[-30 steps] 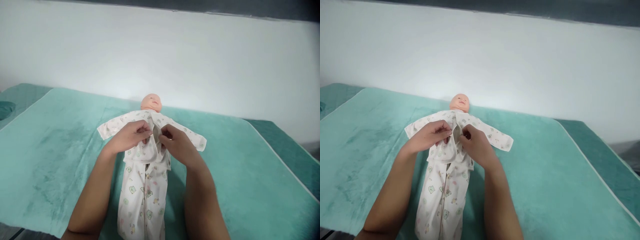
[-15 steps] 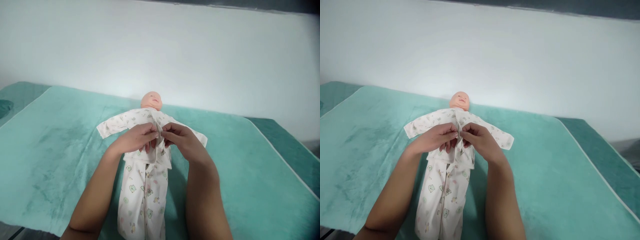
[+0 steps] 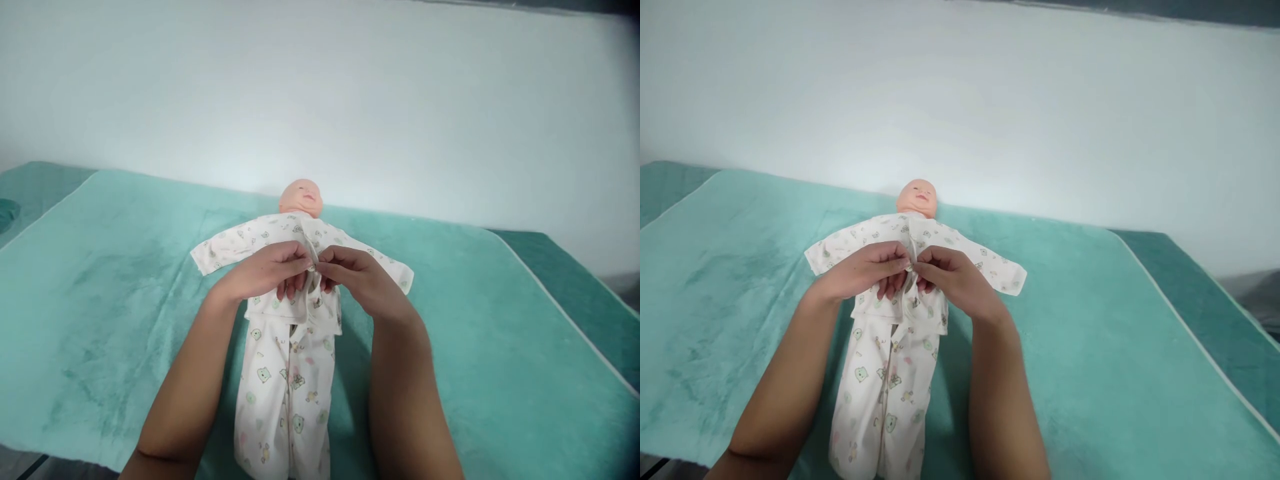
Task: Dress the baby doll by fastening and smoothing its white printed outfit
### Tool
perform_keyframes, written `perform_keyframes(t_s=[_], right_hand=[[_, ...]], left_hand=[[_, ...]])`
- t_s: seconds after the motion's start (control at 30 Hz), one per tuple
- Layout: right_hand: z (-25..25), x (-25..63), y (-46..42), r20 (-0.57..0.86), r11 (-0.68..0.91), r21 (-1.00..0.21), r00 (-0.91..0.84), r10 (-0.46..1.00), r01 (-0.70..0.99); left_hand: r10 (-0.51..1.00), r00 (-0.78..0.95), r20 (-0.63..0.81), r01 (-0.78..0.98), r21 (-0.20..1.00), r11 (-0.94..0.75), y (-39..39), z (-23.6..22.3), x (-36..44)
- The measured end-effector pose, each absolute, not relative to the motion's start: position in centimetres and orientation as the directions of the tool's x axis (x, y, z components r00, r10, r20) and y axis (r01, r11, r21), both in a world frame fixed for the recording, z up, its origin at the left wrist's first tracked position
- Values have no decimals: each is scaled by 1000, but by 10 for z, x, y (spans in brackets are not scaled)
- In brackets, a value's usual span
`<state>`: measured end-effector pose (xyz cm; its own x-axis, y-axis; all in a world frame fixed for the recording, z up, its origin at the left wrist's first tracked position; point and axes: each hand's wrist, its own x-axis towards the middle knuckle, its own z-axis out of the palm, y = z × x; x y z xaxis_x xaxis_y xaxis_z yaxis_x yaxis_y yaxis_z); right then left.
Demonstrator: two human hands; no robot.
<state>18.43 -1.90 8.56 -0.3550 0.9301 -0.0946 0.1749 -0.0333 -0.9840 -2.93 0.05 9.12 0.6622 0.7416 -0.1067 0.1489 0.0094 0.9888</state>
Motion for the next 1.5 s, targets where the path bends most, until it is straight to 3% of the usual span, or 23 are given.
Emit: perform_keyframes(t_s=[0.3,0.8,1.13,1.5], right_hand=[[78,186,-15,-125,-92,-990,-383,915,102],[78,180,-16,-134,-65,-978,-356,925,199],[73,183,-12,-148,-84,-980,-377,914,182],[75,185,-14,-106,-47,-989,-434,895,143]], left_hand=[[779,612,-133,178,984,28,1,91,-28],[810,560,-176,333,943,-26,-1,97,-25],[776,613,-146,168,984,52,5,88,-32],[763,615,-200,340,940,-28,4,97,-39]])
